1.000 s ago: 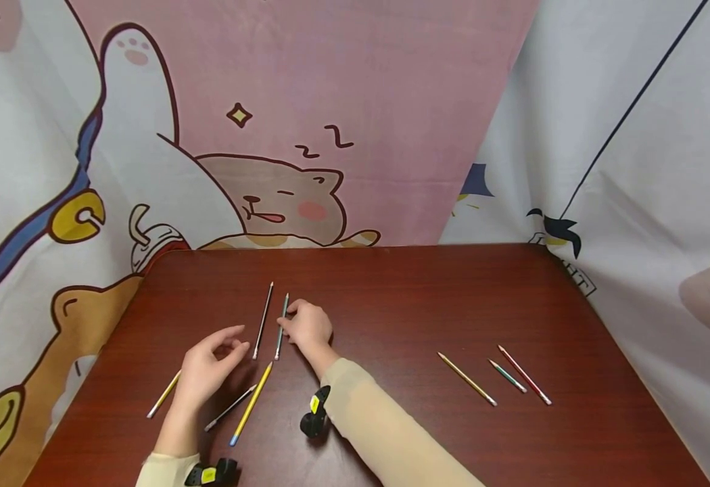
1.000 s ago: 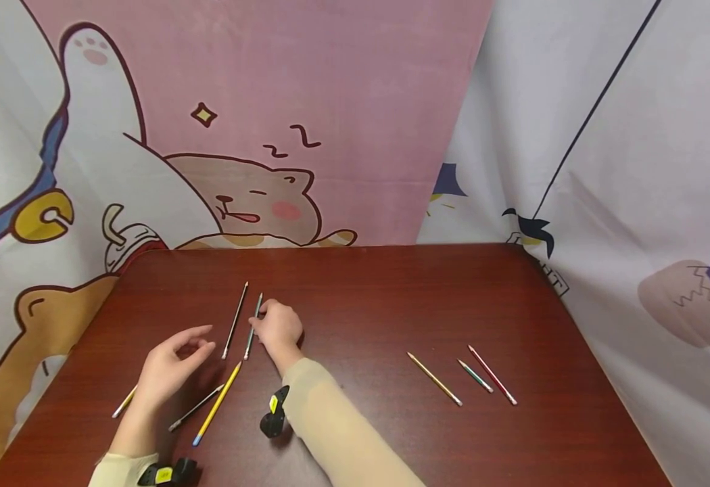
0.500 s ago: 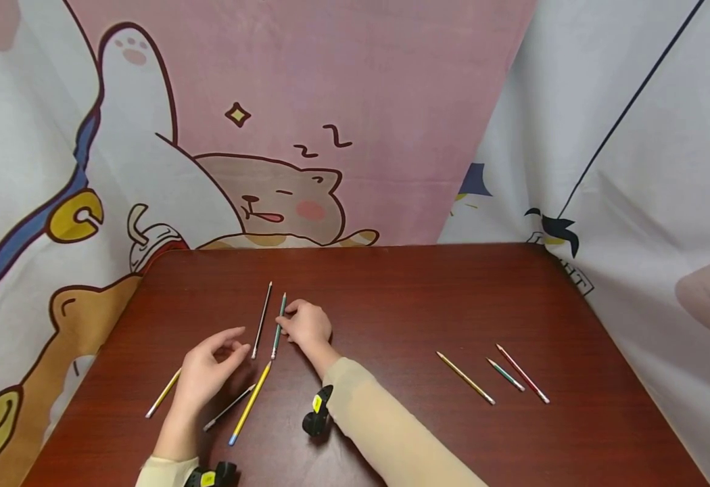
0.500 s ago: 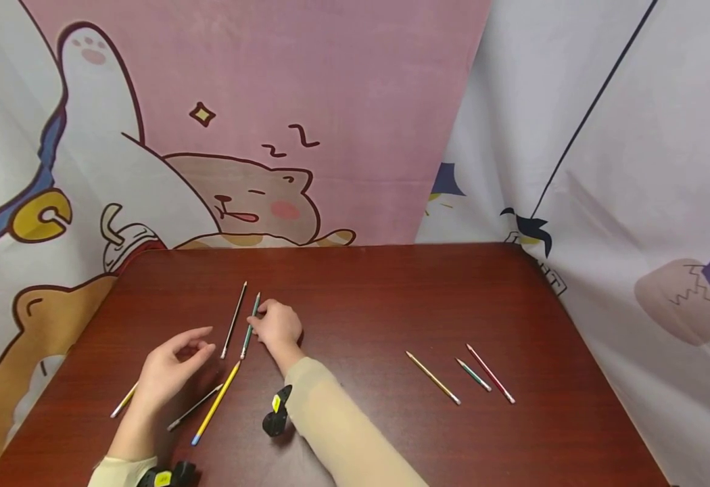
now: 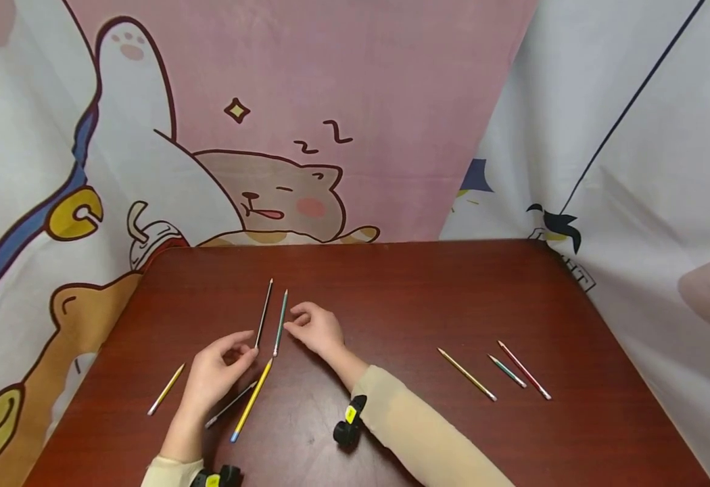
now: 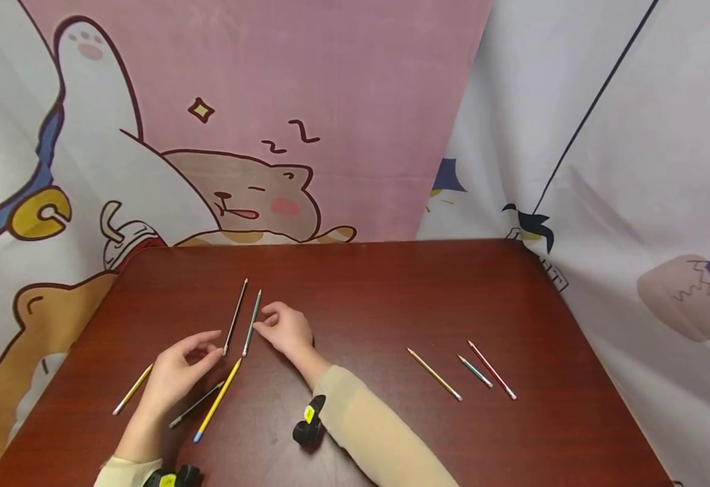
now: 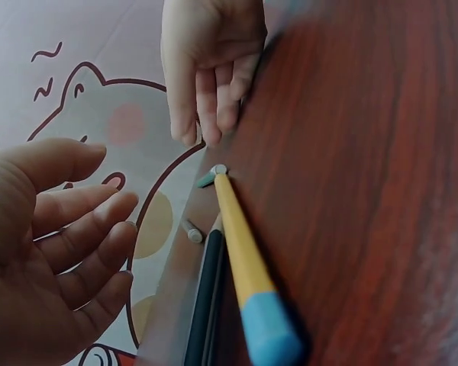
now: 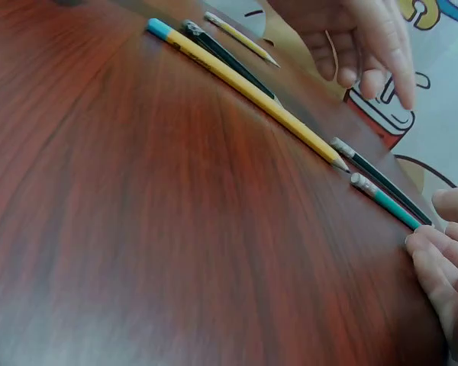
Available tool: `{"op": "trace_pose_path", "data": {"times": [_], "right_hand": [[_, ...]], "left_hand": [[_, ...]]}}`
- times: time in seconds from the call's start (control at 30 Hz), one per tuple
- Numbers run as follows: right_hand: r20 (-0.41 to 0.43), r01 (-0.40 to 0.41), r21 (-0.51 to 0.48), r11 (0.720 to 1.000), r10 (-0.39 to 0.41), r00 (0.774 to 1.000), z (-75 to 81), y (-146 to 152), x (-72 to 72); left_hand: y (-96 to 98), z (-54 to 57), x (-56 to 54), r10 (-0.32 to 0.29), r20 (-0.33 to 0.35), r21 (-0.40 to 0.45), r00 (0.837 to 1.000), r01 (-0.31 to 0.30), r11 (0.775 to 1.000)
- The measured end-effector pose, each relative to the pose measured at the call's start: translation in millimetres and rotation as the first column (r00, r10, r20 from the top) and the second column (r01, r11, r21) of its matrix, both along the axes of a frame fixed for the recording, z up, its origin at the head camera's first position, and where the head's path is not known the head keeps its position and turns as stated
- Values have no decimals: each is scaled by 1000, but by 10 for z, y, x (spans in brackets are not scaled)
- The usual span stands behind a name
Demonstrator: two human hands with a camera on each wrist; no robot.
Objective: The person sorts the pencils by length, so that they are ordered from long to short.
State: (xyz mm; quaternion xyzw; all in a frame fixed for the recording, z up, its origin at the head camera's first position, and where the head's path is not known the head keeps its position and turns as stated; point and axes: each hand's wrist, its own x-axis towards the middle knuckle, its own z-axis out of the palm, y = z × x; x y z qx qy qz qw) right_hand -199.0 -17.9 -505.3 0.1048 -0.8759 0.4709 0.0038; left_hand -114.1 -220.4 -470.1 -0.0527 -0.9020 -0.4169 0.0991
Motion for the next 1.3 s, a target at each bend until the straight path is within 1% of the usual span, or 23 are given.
{"op": "trace_pose_path", "data": {"times": [0.13, 0.23, 0.37, 0.6, 0.77, 0.83, 0.97, 1.13, 1.27, 1.3], "right_hand": [[-23, -58, -118, 991, 56, 998, -4, 191, 61], [-27, -83, -180, 980, 79, 996, -24, 369, 119], [-24, -91, -203, 975, 88, 996, -50, 622, 201], [47, -105, -245, 964, 120, 992, -50, 1042, 363], [41, -145, -288, 947, 163, 986, -41, 1315, 472], [38, -157, -292, 943, 175, 984, -36, 1423, 512], [24, -174, -287, 942, 189, 982, -20, 1626, 585], [-8, -198, -259, 945, 203, 979, 2, 1839, 669], [-49, -223, -237, 946, 218, 975, 23, 1975, 745], [-69, -230, -219, 948, 220, 973, 78, 1991, 779]], "left_hand": [[19, -16, -4, -13, -2, -4, 1000, 13, 1000], [27, -30, -2, -31, -15, -11, 999, 31, 999], [28, -52, 16, -43, -21, -13, 999, 43, 999], [20, -99, 69, -62, -13, -14, 998, 62, 998], [20, -130, 112, -85, 5, -9, 996, 85, 996], [26, -139, 137, -92, 3, -20, 996, 92, 996], [36, -146, 196, -95, -21, -72, 995, 93, 993], [34, -138, 282, -82, -35, -127, 996, 77, 989], [28, -126, 337, -68, -43, -166, 997, 60, 984], [25, -128, 348, -67, -50, -177, 996, 58, 983]]}}
